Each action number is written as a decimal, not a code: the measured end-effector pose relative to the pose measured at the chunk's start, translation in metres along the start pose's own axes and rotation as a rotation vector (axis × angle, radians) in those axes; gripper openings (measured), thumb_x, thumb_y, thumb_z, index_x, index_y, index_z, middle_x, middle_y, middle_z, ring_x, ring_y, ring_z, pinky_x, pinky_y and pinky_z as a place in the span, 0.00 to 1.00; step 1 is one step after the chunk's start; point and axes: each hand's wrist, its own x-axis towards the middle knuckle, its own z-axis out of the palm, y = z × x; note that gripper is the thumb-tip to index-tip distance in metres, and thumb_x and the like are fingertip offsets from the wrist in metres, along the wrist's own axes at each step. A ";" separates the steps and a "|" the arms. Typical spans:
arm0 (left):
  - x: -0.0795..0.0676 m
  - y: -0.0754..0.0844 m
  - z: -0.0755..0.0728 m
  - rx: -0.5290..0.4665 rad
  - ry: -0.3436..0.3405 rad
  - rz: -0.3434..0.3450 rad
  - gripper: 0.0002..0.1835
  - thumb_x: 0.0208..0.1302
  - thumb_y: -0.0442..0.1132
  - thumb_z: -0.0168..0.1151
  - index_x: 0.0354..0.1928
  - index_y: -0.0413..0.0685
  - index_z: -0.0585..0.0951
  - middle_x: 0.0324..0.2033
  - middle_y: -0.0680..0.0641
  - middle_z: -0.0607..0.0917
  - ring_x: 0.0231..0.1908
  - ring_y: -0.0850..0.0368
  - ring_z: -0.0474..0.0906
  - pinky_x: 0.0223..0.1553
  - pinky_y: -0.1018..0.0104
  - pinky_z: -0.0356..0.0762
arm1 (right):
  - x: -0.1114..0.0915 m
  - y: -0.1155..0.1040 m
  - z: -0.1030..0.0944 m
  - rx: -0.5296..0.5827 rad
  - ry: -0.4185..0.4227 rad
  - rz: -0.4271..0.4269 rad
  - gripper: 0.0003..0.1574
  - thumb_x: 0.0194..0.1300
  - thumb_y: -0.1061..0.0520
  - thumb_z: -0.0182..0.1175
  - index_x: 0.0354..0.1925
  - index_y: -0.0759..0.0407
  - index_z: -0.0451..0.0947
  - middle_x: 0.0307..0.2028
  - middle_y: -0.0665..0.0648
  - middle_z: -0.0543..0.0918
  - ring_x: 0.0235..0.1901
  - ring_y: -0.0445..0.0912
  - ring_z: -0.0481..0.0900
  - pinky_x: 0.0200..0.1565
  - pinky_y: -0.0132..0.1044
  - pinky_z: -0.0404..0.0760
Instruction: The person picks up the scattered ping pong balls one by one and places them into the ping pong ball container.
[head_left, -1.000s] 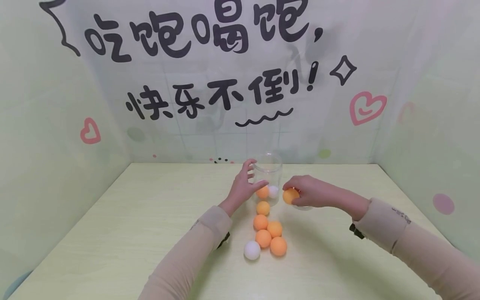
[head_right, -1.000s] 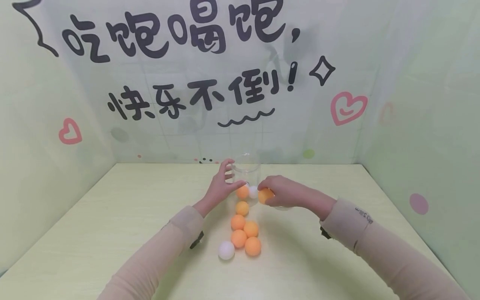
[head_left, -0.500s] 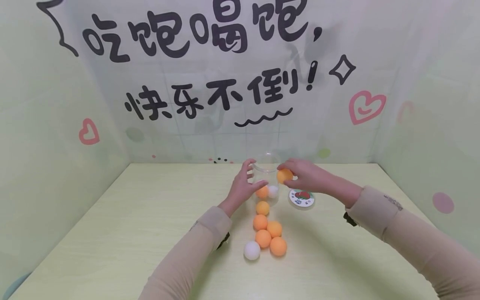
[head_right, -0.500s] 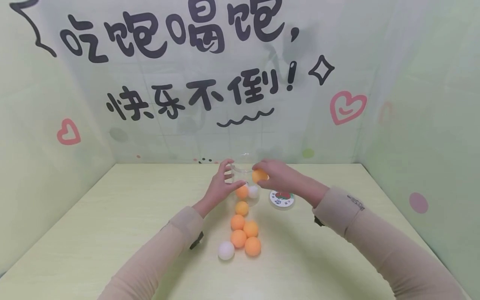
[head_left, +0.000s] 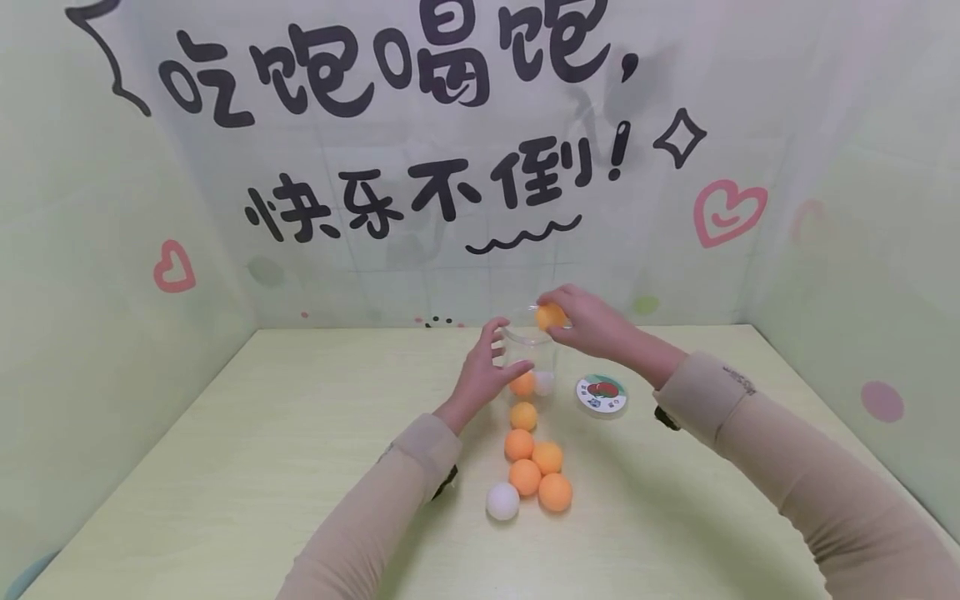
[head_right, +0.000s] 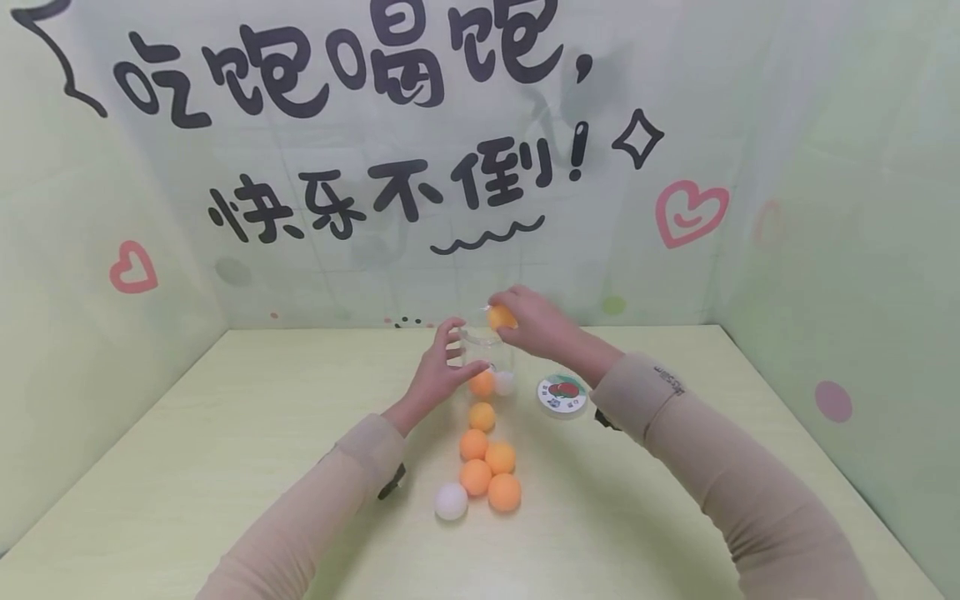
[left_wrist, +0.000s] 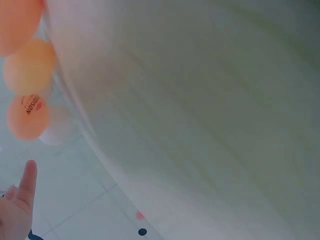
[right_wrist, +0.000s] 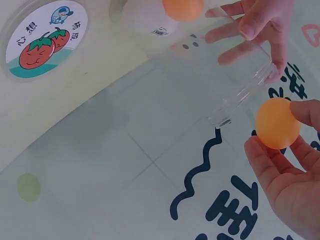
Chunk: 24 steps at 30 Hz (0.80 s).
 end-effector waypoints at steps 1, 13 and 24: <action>0.000 0.000 0.000 0.002 0.001 0.001 0.39 0.51 0.48 0.68 0.63 0.59 0.58 0.62 0.37 0.66 0.56 0.40 0.70 0.48 0.52 0.76 | 0.002 0.000 0.001 0.008 0.004 0.011 0.25 0.58 0.61 0.58 0.54 0.66 0.70 0.52 0.65 0.74 0.52 0.57 0.71 0.55 0.50 0.71; -0.001 0.000 0.000 -0.011 0.003 0.033 0.38 0.52 0.45 0.68 0.62 0.58 0.58 0.60 0.35 0.67 0.55 0.36 0.70 0.46 0.52 0.77 | 0.015 0.008 0.014 0.079 0.026 0.072 0.24 0.59 0.62 0.59 0.54 0.67 0.71 0.53 0.66 0.73 0.53 0.57 0.71 0.55 0.49 0.71; -0.003 0.000 0.000 0.012 0.010 0.032 0.39 0.52 0.48 0.68 0.63 0.56 0.58 0.61 0.37 0.67 0.54 0.40 0.72 0.51 0.50 0.74 | 0.019 0.012 0.024 0.118 0.011 0.089 0.23 0.58 0.64 0.59 0.53 0.66 0.72 0.52 0.64 0.75 0.50 0.56 0.73 0.53 0.48 0.73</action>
